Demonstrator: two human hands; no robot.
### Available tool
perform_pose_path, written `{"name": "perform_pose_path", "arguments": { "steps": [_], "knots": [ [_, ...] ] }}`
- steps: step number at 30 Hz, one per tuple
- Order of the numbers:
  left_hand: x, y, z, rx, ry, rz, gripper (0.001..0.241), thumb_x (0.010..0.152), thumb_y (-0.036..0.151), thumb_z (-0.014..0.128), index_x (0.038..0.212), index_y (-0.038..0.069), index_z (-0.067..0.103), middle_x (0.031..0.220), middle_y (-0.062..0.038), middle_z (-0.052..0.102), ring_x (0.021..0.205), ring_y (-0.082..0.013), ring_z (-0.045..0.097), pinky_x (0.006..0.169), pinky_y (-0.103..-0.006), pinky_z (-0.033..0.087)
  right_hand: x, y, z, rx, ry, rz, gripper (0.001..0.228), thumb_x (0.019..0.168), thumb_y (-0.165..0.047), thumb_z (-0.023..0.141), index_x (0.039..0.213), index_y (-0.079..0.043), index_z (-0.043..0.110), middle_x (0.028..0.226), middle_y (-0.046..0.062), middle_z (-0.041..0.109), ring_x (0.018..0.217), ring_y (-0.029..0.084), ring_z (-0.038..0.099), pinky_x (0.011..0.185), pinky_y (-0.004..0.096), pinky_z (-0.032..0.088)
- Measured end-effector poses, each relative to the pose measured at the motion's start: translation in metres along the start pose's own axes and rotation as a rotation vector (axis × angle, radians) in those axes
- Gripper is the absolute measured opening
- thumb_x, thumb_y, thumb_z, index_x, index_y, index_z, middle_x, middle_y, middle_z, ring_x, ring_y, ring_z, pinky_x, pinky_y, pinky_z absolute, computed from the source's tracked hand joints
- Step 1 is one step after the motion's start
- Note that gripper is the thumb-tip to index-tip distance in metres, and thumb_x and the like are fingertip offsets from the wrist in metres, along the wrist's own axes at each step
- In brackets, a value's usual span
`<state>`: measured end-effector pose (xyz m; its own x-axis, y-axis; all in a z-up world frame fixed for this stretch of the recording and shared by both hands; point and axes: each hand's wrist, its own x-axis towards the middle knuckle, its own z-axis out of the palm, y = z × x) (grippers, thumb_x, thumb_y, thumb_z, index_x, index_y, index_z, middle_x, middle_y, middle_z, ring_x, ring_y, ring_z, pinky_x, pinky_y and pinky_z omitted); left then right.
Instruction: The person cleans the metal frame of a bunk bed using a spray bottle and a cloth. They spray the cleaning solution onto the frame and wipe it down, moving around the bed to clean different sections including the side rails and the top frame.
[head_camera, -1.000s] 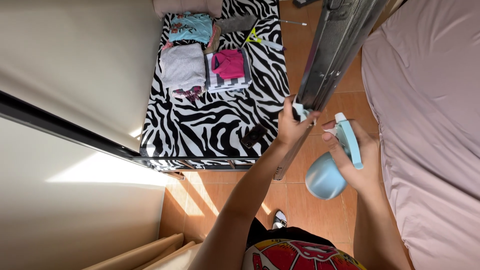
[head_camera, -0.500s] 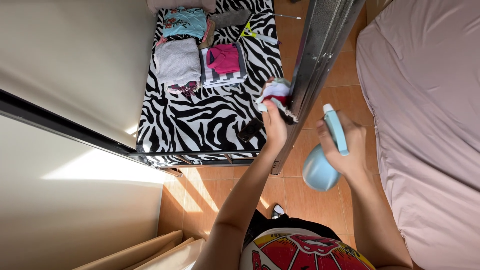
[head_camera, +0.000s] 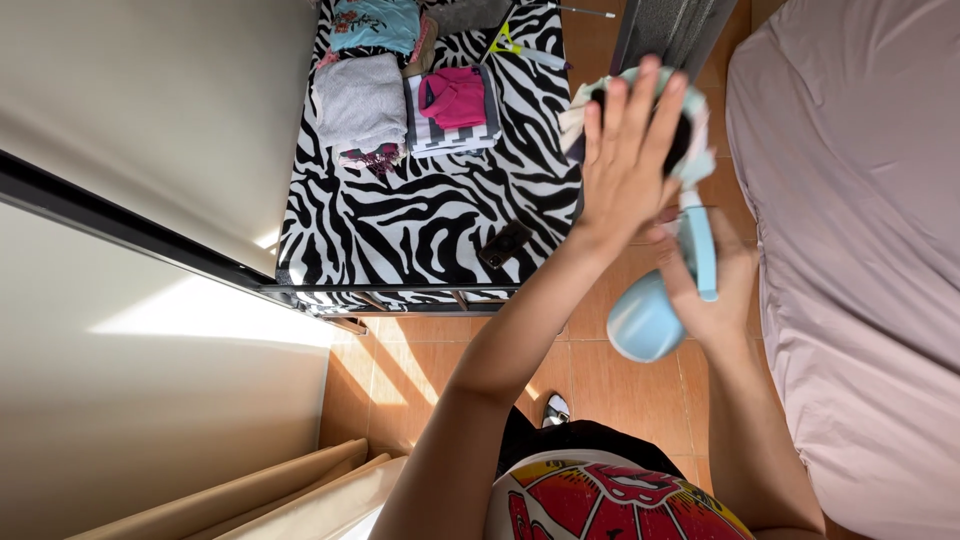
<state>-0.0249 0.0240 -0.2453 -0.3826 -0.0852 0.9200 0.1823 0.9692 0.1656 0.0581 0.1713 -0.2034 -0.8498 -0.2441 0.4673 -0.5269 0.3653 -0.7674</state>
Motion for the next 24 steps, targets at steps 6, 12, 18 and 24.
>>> {"name": "perform_pose_path", "arguments": {
  "steps": [6,12,18,24],
  "knots": [
    [-0.064,-0.021,0.017,0.743,-0.158,0.368,0.062,0.115,0.023,0.043,0.171,0.015,0.018,0.180,-0.005,0.005,0.166,-0.0274,0.002,0.135,-0.0486,-0.001,-0.006,0.007,-0.002,0.181,0.042,0.035,0.020,0.103,-0.020,0.074,0.112,-0.003,0.068,0.087,0.003,0.071,0.072,0.006,0.060,0.065,0.025,0.048],
    [-0.191,-0.050,0.004,0.744,-0.604,0.553,0.067,0.104,0.026,0.045,0.168,0.019,0.026,0.176,0.004,0.011,0.162,-0.0163,0.007,0.130,-0.0389,0.003,-0.028,0.009,-0.011,0.084,0.038,0.075,0.020,0.100,-0.017,0.073,0.113,-0.002,0.071,0.081,0.004,0.068,0.068,0.008,0.058,0.064,0.025,0.047],
    [-0.276,-0.047,-0.029,0.024,-0.765,0.022,0.059,0.101,0.016,0.059,0.156,0.008,0.040,0.168,-0.010,0.029,0.159,-0.0302,0.024,0.130,-0.0470,0.021,-0.056,0.014,-0.019,0.077,0.047,0.250,0.018,0.098,-0.017,0.072,0.109,-0.003,0.070,0.082,0.005,0.071,0.070,0.009,0.062,0.064,0.026,0.051],
    [-0.263,-0.025,-0.052,-0.378,-0.953,-0.548,0.055,0.098,0.017,0.059,0.150,0.008,0.044,0.150,-0.020,0.049,0.134,-0.0385,0.047,0.106,-0.0512,0.040,-0.072,0.028,-0.028,-0.004,0.005,0.328,0.019,0.093,-0.016,0.073,0.106,-0.002,0.071,0.081,0.008,0.072,0.069,0.012,0.067,0.067,0.029,0.054]
  ]
}}
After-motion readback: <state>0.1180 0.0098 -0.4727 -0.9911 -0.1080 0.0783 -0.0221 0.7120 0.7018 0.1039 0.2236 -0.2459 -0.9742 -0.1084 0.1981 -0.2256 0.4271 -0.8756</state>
